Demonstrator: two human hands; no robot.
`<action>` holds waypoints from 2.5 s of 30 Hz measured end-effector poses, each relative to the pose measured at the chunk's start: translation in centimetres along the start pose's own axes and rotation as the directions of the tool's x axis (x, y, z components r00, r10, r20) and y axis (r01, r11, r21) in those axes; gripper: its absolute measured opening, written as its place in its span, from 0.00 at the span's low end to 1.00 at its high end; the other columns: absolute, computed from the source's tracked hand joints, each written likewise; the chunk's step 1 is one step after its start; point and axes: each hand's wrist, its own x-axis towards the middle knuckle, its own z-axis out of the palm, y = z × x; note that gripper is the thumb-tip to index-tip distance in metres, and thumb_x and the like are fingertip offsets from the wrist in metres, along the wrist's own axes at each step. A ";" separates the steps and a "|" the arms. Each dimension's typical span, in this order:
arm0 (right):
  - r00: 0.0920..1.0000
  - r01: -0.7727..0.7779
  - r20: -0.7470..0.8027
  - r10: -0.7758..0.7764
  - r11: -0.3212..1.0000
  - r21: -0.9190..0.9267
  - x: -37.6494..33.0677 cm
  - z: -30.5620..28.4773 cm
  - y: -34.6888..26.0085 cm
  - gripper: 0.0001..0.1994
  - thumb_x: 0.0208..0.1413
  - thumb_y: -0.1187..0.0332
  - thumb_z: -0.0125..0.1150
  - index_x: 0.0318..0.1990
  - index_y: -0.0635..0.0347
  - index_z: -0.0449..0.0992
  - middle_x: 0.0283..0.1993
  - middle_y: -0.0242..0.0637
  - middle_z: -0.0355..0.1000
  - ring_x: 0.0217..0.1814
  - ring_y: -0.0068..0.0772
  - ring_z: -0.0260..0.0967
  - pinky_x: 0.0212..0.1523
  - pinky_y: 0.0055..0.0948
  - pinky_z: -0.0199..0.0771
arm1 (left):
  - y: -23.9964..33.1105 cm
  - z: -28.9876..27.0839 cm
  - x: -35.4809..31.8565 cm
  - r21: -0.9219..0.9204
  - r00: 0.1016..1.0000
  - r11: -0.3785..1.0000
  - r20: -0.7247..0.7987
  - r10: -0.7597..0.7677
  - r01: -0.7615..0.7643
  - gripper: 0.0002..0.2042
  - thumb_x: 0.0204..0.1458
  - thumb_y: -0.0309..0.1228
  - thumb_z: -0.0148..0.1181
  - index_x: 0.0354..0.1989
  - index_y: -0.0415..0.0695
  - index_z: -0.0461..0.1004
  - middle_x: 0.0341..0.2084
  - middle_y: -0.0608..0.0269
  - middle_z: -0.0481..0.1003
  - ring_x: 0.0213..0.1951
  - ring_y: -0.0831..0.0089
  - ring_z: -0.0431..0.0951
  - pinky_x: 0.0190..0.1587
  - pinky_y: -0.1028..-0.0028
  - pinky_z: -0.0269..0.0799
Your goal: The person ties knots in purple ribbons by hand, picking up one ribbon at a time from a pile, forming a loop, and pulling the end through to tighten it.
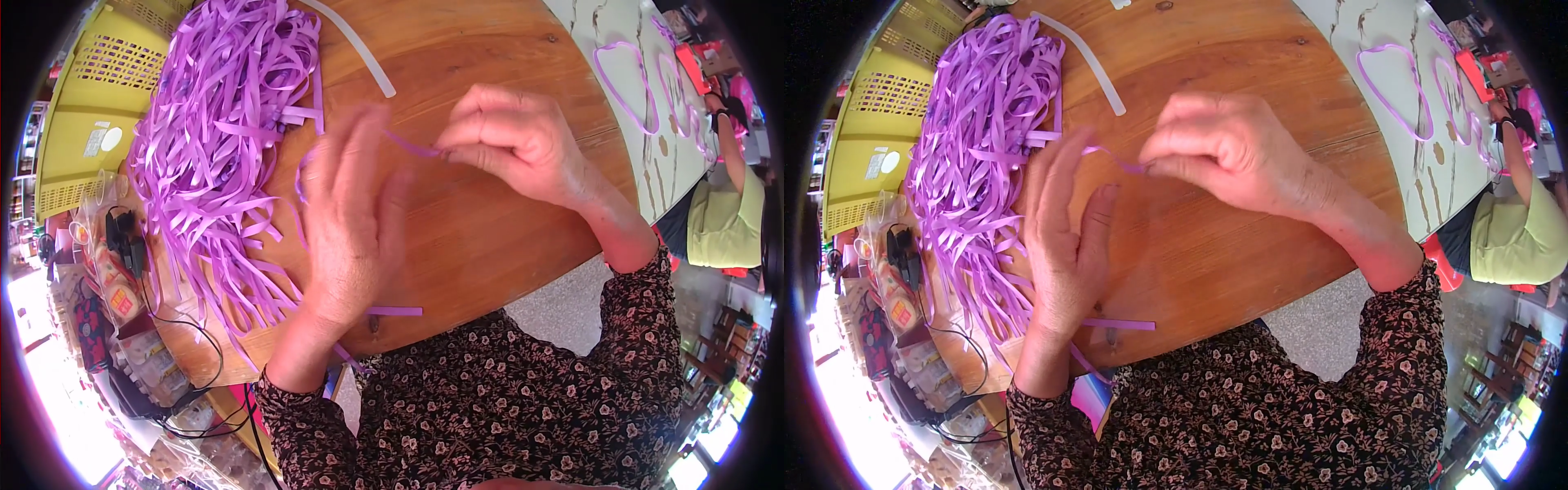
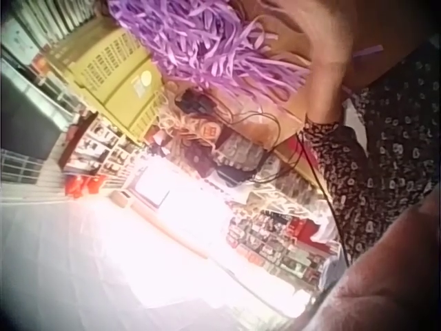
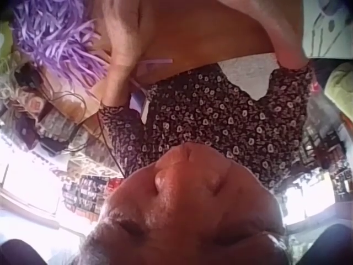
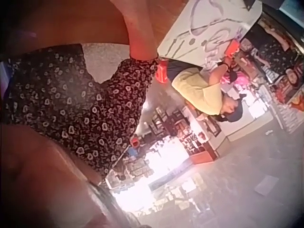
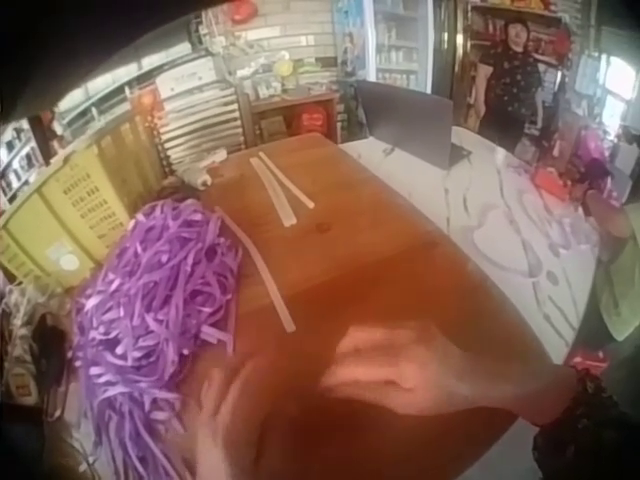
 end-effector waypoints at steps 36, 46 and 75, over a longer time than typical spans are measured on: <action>0.962 -0.223 0.255 0.098 0.820 0.527 -0.2 0.6 -0.2 0.10 0.45 0.77 0.66 0.37 0.59 0.80 0.32 0.30 0.70 0.35 0.22 0.65 0.33 0.20 0.65 | -0.1 0.1 -0.9 -0.736 0.747 0.299 0.401 -0.530 0.607 0.04 0.51 0.22 0.60 0.35 0.41 0.75 0.24 0.75 0.71 0.24 0.89 0.65 0.25 0.87 0.58; 0.949 -0.275 0.115 0.294 0.592 0.758 -0.4 2.2 -0.7 0.13 0.51 0.78 0.60 0.46 0.59 0.78 0.34 0.33 0.71 0.36 0.21 0.66 0.36 0.19 0.67 | 1.8 1.3 -1.5 -0.875 0.822 0.241 0.253 -0.511 0.419 0.05 0.53 0.19 0.57 0.38 0.39 0.74 0.29 0.69 0.74 0.27 0.90 0.66 0.30 0.88 0.62; 0.999 -0.047 0.001 0.048 0.978 0.202 -0.1 2.4 -1.1 0.11 0.46 0.81 0.61 0.40 0.63 0.77 0.33 0.37 0.72 0.36 0.31 0.71 0.38 0.25 0.71 | 1.7 1.4 -1.6 -0.851 0.678 0.000 0.419 -0.604 0.525 0.05 0.54 0.22 0.56 0.38 0.36 0.74 0.24 0.71 0.71 0.25 0.87 0.64 0.28 0.85 0.58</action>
